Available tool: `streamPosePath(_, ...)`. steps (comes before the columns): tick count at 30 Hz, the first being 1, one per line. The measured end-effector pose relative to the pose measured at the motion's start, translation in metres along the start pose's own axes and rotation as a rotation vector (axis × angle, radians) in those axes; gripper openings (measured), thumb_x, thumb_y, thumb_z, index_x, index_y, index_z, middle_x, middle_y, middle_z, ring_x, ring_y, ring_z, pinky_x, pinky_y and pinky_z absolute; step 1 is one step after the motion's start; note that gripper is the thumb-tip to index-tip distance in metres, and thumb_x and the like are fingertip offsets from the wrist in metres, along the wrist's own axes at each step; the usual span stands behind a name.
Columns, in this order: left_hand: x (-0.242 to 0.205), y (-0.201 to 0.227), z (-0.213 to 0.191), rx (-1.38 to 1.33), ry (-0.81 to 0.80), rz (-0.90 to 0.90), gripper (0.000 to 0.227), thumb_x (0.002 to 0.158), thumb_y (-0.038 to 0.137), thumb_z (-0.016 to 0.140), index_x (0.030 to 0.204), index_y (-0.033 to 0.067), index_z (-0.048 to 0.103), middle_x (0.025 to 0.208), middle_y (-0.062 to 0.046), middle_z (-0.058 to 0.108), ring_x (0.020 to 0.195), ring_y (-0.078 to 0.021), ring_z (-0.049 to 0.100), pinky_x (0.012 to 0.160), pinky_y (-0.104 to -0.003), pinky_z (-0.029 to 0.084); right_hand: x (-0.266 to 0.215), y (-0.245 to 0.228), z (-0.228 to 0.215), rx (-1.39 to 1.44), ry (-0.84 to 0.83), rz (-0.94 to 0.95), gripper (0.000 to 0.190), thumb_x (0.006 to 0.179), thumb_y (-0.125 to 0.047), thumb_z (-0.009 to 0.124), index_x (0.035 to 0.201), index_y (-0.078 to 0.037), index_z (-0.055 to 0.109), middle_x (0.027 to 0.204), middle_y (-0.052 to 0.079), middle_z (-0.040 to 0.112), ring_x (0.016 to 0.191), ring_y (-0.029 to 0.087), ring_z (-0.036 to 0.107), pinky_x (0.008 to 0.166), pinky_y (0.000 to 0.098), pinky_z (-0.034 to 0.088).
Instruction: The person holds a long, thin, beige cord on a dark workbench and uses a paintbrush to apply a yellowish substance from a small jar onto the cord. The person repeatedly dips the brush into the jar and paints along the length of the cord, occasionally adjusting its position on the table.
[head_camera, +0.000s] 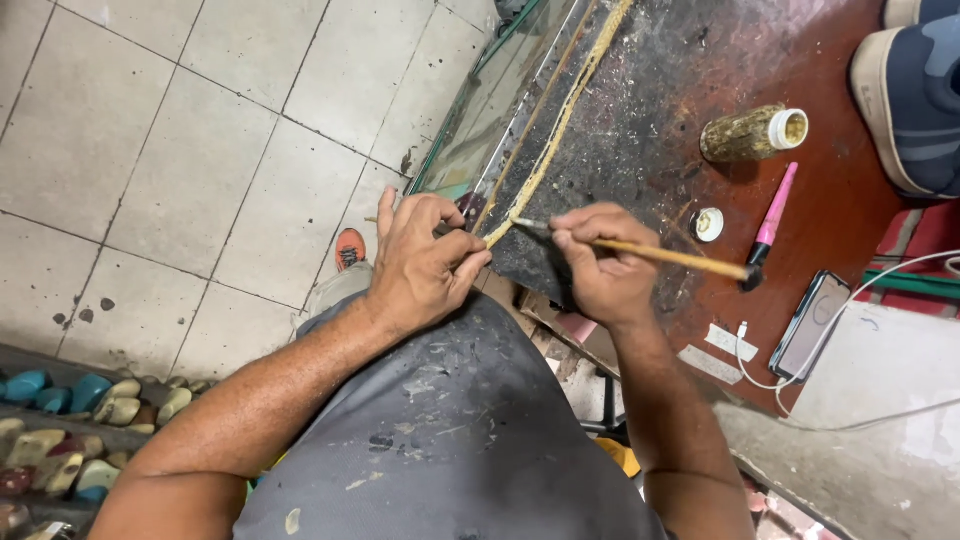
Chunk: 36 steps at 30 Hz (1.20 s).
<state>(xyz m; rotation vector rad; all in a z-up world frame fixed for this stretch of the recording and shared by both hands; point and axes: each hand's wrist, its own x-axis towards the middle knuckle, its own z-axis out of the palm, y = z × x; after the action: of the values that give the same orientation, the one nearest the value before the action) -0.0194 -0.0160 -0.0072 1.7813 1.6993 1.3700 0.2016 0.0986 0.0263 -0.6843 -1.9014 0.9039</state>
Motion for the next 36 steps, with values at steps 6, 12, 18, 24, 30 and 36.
streamPosePath(6, 0.000, -0.004, 0.000, 0.036, -0.025, 0.030, 0.010, 0.089, 0.026, 0.080, 0.089, 0.0177, 0.074, 0.099, -0.006, 0.056, 0.108, -0.0362, 0.060, 0.110, -0.074, 0.024, 0.012, 0.019, -0.008, 0.051, 0.134, -0.051, 0.024, 0.091, 0.015, 0.074, 0.087, -0.001, 0.057, 0.088, 0.023, 0.072, 0.082, 0.033, 0.074, 0.076, 0.0399, 0.059)
streamPosePath(12, -0.001, 0.000, -0.003, 0.047, -0.043, 0.020, 0.010, 0.088, 0.026, 0.081, 0.089, 0.0193, 0.073, 0.101, -0.006, 0.056, 0.108, -0.0370, 0.060, 0.109, -0.074, 0.026, 0.014, 0.022, -0.007, 0.072, 0.206, 0.059, 0.024, 0.093, 0.012, 0.074, 0.090, 0.000, 0.054, 0.092, 0.024, 0.071, 0.085, 0.030, 0.074, 0.074, 0.0349, 0.058)
streamPosePath(18, -0.002, -0.004, 0.000, 0.057, -0.050, 0.002, 0.010, 0.088, 0.027, 0.080, 0.089, 0.0201, 0.074, 0.101, -0.006, 0.058, 0.108, -0.0365, 0.060, 0.109, -0.074, 0.026, 0.030, 0.030, -0.007, 0.092, 0.189, 0.096, 0.027, 0.089, 0.013, 0.077, 0.087, -0.001, 0.054, 0.088, 0.022, 0.071, 0.082, 0.029, 0.074, 0.071, 0.0357, 0.059)
streamPosePath(24, -0.002, -0.006, 0.001, 0.089, -0.050, -0.013, 0.010, 0.088, 0.028, 0.081, 0.088, 0.0214, 0.073, 0.101, -0.004, 0.058, 0.107, -0.0349, 0.060, 0.109, -0.073, 0.026, 0.046, 0.033, -0.008, 0.021, 0.269, 0.114, 0.026, 0.089, 0.015, 0.076, 0.091, -0.001, 0.056, 0.087, 0.023, 0.073, 0.075, 0.023, 0.072, 0.066, 0.0330, 0.058)
streamPosePath(30, -0.003, -0.001, 0.001, 0.086, -0.053, -0.054, 0.010, 0.087, 0.028, 0.081, 0.089, 0.0214, 0.074, 0.100, -0.004, 0.059, 0.106, -0.0341, 0.061, 0.109, -0.073, 0.028, 0.074, 0.059, -0.017, 0.030, 0.278, 0.116, 0.025, 0.089, 0.016, 0.073, 0.094, -0.001, 0.056, 0.087, 0.020, 0.074, 0.072, 0.020, 0.070, 0.064, 0.0323, 0.057)
streamPosePath(36, -0.001, 0.000, 0.001, 0.068, -0.046, -0.094, 0.009, 0.086, 0.027, 0.081, 0.089, 0.0209, 0.075, 0.099, -0.004, 0.059, 0.106, -0.0346, 0.061, 0.108, -0.073, 0.028, 0.042, 0.025, -0.006, 0.005, 0.274, 0.227, 0.028, 0.085, 0.014, 0.077, 0.087, -0.003, 0.056, 0.084, 0.020, 0.074, 0.071, 0.022, 0.071, 0.064, 0.0325, 0.057)
